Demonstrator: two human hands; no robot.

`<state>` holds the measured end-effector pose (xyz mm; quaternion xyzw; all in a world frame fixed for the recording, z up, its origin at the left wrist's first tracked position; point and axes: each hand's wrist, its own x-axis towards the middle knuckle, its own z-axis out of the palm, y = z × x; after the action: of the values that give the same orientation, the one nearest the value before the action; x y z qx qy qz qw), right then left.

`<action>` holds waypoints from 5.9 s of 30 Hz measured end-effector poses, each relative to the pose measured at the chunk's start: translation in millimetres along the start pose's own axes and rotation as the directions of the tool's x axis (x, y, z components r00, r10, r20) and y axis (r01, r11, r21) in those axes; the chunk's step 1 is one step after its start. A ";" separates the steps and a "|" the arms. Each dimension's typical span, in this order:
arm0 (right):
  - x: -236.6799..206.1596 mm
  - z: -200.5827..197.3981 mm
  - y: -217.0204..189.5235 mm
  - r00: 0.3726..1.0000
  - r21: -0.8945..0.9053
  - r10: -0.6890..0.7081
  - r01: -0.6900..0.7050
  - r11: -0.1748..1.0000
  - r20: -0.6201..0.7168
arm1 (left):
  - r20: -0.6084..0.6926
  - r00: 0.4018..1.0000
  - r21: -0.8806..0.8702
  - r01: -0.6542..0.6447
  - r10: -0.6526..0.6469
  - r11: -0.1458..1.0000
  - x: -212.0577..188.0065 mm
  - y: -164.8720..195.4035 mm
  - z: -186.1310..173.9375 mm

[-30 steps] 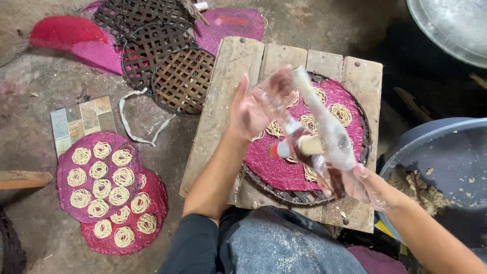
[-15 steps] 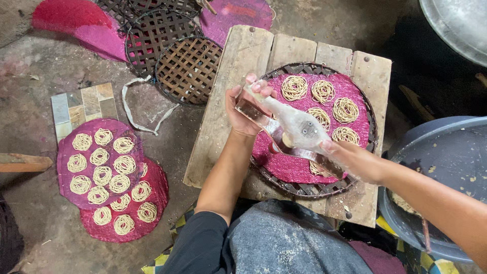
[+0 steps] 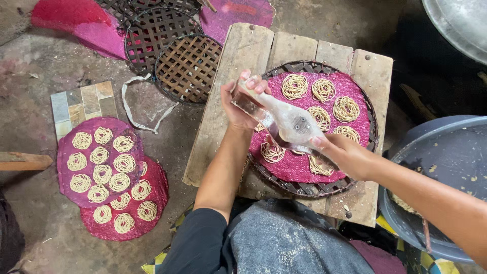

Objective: The person uses a manual noodle press to extrude dough into thin strands, forming spiral coils on a pink mat placed on a wooden board. They repeatedly scoop dough from a large bowl, load it into the press, and push the plunger to form noodles, then arrange the coils on the mat.

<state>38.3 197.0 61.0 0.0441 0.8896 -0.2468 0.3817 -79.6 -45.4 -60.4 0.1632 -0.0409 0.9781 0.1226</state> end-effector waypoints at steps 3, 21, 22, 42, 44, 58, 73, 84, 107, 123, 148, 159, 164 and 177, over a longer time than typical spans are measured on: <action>-3.6 5.2 -2.1 1.000 0.025 -0.023 0.023 0.999 0.018 | -0.062 0.998 0.045 -0.013 0.016 0.999 -12.8 7.0 5.5; 21.3 -1.0 42.4 0.978 0.172 -0.180 0.197 0.965 -0.110 | -0.717 0.646 0.582 0.761 -0.262 0.286 -42.7 3.1 -8.7; 25.0 1.5 46.4 0.976 0.178 -0.191 0.208 0.962 -0.106 | -0.741 0.617 0.577 0.787 -0.263 0.220 -51.5 0.6 -15.6; -56.1 61.4 43.1 0.698 0.369 -0.650 0.714 0.595 -0.301 | -0.220 0.838 0.957 0.086 -0.499 -0.277 -98.1 -9.8 94.7; -87.2 62.1 66.4 0.662 0.342 -0.576 0.746 0.572 -0.480 | -0.187 0.847 0.982 0.144 -0.497 -0.123 -112.2 -14.3 72.5; -121.5 325.1 352.1 0.475 0.682 0.752 -0.356 0.639 -0.457 | -0.096 0.949 0.826 -0.093 -0.302 -0.556 -143.5 41.7 -38.5; -65.6 398.1 294.5 0.257 0.975 0.941 0.029 0.219 -0.219 | -0.235 0.941 0.972 0.225 -0.246 -0.066 -124.7 -5.7 43.3; -146.0 207.9 248.7 -0.311 0.165 0.609 0.785 0.598 -0.730 | -0.050 0.999 0.842 0.034 -0.015 -0.539 -121.1 48.1 35.5; 26.4 76.8 45.3 0.467 -0.770 -0.747 0.192 0.608 -0.474 | -0.013 0.942 0.999 0.028 0.336 -0.040 -131.5 9.1 33.5; 4.6 88.2 -5.4 0.521 -0.544 -0.661 0.383 0.747 -0.540 | -0.044 0.932 0.987 0.097 0.359 -0.131 -132.4 31.8 31.6; 14.1 -20.3 51.9 0.696 0.450 -0.717 0.651 0.611 -0.035 | 0.055 0.974 0.976 -0.099 -0.219 -0.196 -61.7 -1.2 74.7; 40.4 -10.2 117.7 0.923 0.553 -0.178 -0.045 0.832 0.342 | 0.125 0.985 0.052 0.113 -0.119 0.992 -26.8 -0.6 76.1; 37.8 -25.0 65.6 0.976 0.206 -0.166 0.134 0.969 0.142 | -0.043 0.999 -0.145 -0.013 0.007 0.989 -11.5 -4.1 34.7; 1.8 -32.6 -34.9 0.993 -0.010 0.075 -0.075 0.997 0.092 | -0.144 0.985 -0.075 -0.110 0.098 0.991 -6.4 -5.4 17.5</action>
<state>6.3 181.8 93.1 0.0648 0.8697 -0.2310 0.4314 -66.9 -43.7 -45.8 0.0868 -0.0809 0.9897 0.0804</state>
